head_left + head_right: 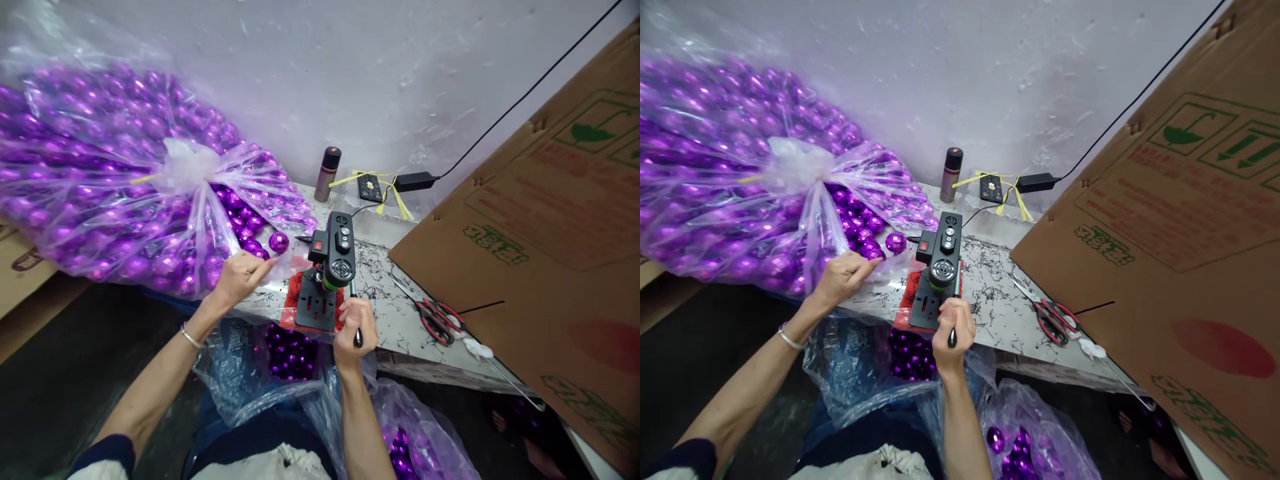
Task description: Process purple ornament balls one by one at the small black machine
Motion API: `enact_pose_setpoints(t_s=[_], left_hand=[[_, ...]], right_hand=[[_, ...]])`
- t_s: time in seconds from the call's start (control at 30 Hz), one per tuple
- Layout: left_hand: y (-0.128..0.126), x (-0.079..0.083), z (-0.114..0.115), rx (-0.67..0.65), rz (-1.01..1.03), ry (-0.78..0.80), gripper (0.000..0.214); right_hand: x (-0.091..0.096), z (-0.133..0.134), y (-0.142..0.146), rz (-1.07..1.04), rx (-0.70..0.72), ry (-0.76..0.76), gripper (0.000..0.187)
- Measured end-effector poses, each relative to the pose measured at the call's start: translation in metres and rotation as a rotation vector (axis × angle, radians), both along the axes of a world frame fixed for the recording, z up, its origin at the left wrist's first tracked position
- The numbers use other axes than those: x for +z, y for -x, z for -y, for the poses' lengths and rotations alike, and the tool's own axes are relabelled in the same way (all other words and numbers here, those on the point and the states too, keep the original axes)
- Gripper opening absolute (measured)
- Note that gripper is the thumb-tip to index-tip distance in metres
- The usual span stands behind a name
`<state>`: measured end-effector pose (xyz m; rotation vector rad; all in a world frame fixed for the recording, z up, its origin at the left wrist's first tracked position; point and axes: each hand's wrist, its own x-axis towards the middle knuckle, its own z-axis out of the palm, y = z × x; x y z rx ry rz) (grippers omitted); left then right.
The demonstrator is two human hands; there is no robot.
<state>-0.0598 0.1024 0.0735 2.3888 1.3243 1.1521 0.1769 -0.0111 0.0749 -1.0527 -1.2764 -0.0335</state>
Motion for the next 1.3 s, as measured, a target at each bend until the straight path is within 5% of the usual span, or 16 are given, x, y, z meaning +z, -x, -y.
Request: enact_pose_setpoints(t_s=[0.13, 0.27, 0.47, 0.63, 0.8, 0.93, 1.07, 1.2, 1.3], left_hand=[[-0.004, -0.034, 0.011, -0.031, -0.184, 0.102, 0.040], [-0.008, -0.053, -0.002, 0.062, -0.078, 0.031, 0.022], [-0.027, -0.030, -0.052, 0.316, -0.120, 0.103, 0.028], [-0.065, -0.010, -0.093, 0.345, -0.399, 0.357, 0.029], [-0.091, -0.015, -0.111, 0.338, -0.427, 0.461, 0.040], [-0.092, -0.020, -0.108, 0.304, -0.407, 0.499, 0.055], [-0.072, -0.009, -0.096, 0.271, -0.328, 0.491, 0.062], [-0.037, 0.007, -0.063, 0.288, 0.100, 0.458, 0.072], [-0.024, 0.009, -0.015, 0.176, 0.506, 0.482, 0.078]], right_hand=[[-0.002, 0.001, -0.002, 0.009, -0.002, 0.013, 0.033], [-0.003, 0.001, -0.004, 0.026, 0.001, 0.012, 0.033], [-0.003, 0.001, -0.003, 0.021, -0.023, 0.026, 0.034], [-0.004, 0.001, -0.004, 0.014, -0.009, 0.012, 0.035], [-0.005, 0.000, -0.004, 0.032, -0.006, 0.006, 0.033], [-0.005, 0.000, -0.004, 0.040, -0.003, 0.002, 0.032], [-0.003, 0.000, -0.005, 0.056, -0.001, 0.011, 0.032], [0.004, 0.001, -0.004, 0.061, 0.000, 0.020, 0.033], [0.015, 0.001, -0.003, 0.021, -0.007, 0.048, 0.033]])
